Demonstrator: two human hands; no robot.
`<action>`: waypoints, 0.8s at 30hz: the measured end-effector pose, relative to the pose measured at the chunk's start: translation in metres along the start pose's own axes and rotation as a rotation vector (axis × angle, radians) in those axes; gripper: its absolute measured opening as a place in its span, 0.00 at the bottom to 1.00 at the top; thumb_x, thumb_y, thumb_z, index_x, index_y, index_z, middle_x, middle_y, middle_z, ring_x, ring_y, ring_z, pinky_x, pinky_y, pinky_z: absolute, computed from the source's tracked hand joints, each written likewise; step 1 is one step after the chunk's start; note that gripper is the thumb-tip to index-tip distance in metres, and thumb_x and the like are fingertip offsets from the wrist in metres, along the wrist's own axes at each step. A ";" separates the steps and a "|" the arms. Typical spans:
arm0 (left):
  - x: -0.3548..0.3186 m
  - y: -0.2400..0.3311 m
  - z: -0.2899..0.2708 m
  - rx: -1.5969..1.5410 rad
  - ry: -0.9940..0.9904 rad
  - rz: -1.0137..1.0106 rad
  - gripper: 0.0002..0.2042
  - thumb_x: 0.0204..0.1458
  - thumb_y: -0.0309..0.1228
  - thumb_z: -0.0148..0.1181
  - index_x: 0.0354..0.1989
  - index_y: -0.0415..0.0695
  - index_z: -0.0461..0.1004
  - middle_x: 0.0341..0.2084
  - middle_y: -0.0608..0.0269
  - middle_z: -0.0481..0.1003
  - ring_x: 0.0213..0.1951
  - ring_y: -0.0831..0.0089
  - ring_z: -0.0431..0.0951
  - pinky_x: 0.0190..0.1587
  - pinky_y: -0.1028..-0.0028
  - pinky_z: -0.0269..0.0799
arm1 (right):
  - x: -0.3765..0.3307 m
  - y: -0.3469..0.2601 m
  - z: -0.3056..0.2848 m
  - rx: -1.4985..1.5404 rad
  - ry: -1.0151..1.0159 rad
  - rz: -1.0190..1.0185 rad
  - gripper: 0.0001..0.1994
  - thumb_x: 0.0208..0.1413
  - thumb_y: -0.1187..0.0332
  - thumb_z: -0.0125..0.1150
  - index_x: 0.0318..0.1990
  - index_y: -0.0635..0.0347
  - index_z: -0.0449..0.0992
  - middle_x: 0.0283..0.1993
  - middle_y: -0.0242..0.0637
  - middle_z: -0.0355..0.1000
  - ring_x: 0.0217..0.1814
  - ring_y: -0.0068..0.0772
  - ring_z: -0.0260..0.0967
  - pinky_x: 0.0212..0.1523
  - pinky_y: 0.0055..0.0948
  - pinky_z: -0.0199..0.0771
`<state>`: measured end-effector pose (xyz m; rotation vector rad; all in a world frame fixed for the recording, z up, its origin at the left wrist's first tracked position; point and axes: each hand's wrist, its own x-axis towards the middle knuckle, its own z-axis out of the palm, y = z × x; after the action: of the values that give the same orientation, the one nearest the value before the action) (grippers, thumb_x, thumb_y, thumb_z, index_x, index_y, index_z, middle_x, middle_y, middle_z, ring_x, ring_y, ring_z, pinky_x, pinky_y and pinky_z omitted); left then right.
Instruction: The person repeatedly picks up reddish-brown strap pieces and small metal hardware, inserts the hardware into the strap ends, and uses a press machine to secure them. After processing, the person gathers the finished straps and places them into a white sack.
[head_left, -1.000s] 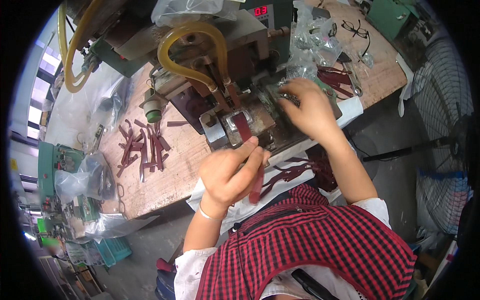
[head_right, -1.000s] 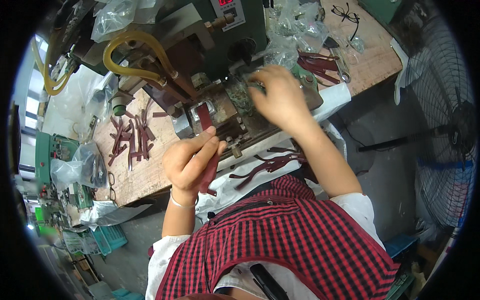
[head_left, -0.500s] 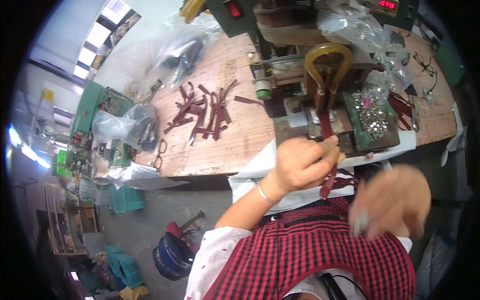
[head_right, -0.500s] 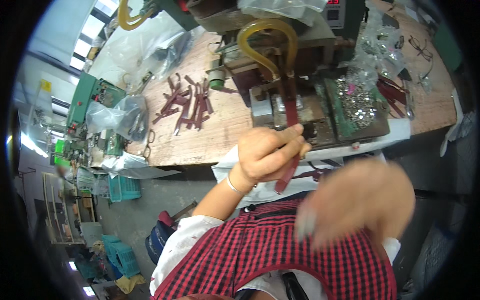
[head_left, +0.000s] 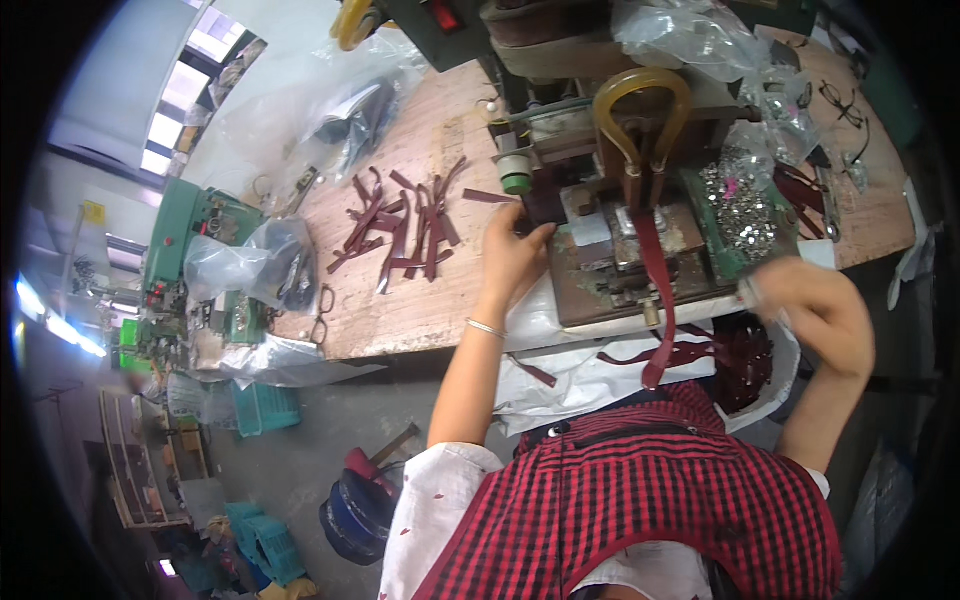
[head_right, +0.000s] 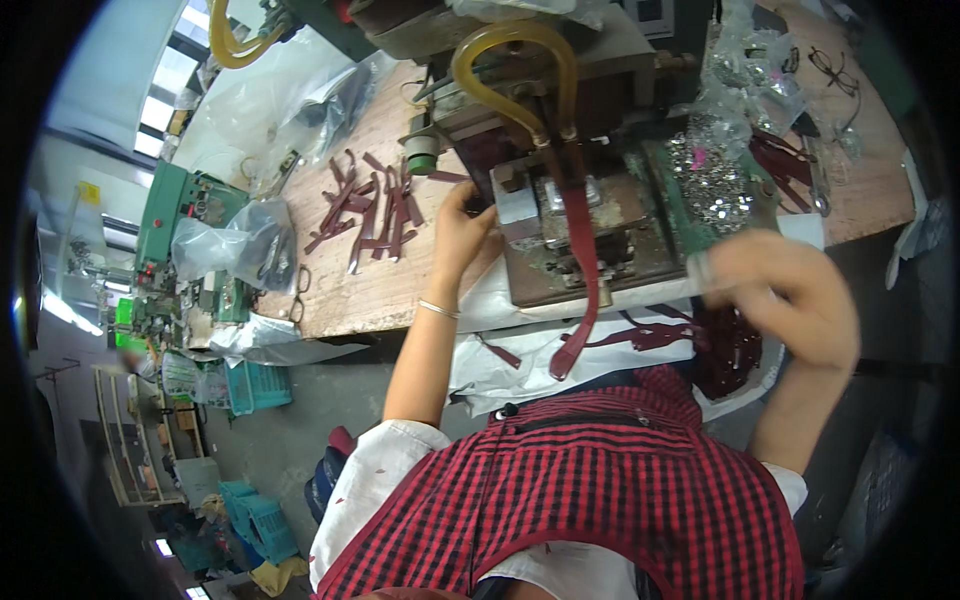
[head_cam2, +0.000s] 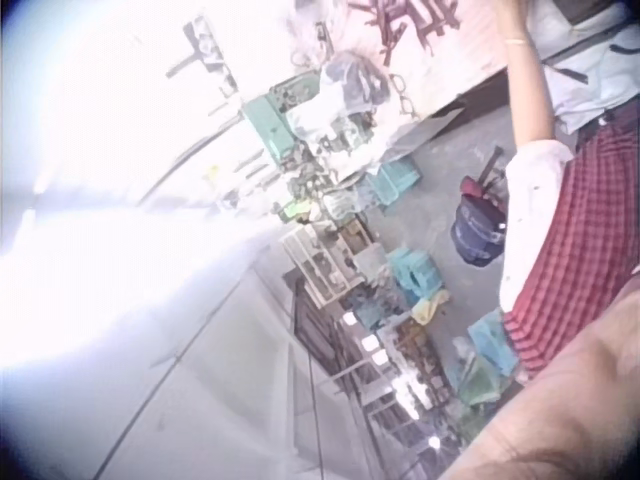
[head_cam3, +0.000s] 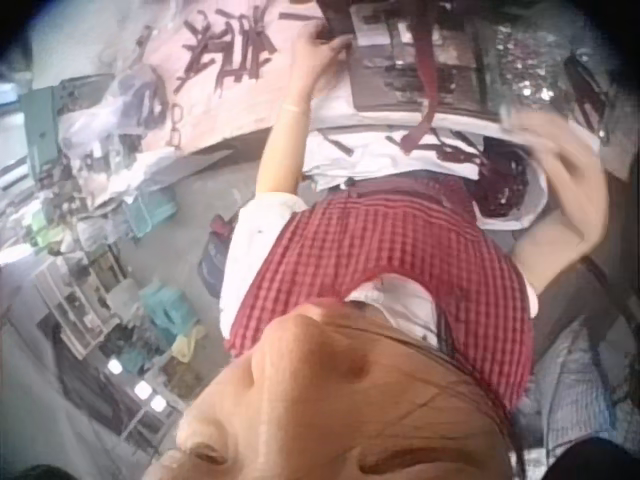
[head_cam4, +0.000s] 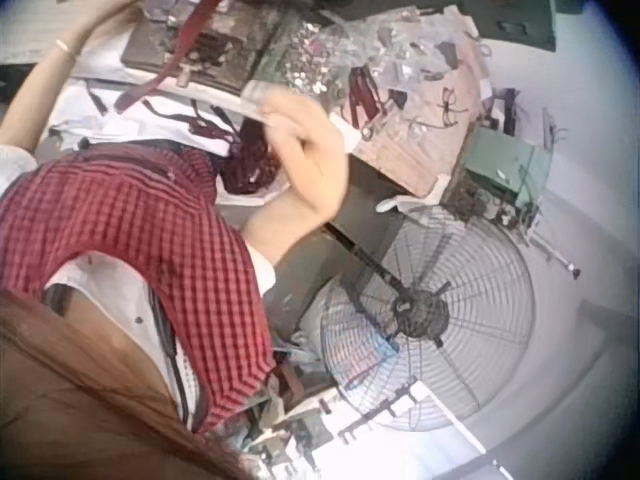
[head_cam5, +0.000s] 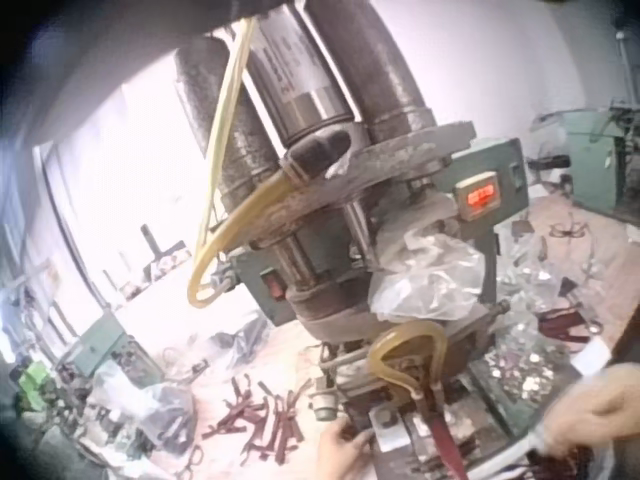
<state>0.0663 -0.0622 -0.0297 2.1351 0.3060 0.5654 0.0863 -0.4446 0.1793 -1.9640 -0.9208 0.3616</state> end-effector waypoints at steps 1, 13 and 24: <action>0.007 0.002 0.001 -0.054 -0.060 -0.008 0.13 0.47 0.30 0.74 0.35 0.35 0.78 0.29 0.53 0.77 0.33 0.61 0.78 0.41 0.66 0.73 | 0.002 0.016 0.006 -0.202 0.166 0.252 0.19 0.60 0.60 0.63 0.50 0.68 0.81 0.45 0.53 0.80 0.49 0.52 0.78 0.52 0.42 0.73; 0.072 -0.051 -0.046 0.790 -0.277 0.266 0.14 0.50 0.26 0.62 0.46 0.45 0.83 0.49 0.59 0.80 0.48 0.53 0.81 0.50 0.60 0.78 | 0.046 0.168 0.052 -0.761 0.797 0.086 0.08 0.48 0.70 0.71 0.35 0.59 0.80 0.39 0.41 0.75 0.46 0.49 0.72 0.45 0.46 0.72; 0.034 -0.023 -0.076 0.576 0.033 0.119 0.10 0.49 0.28 0.66 0.39 0.43 0.75 0.31 0.57 0.80 0.31 0.60 0.81 0.33 0.63 0.75 | 0.057 0.159 0.048 -0.587 0.894 0.009 0.05 0.51 0.69 0.64 0.30 0.59 0.78 0.29 0.43 0.76 0.35 0.50 0.74 0.36 0.48 0.73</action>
<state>0.0578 0.0186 0.0006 2.7150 0.3972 0.6350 0.1710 -0.4229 0.0275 -2.2939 -0.4333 -0.8260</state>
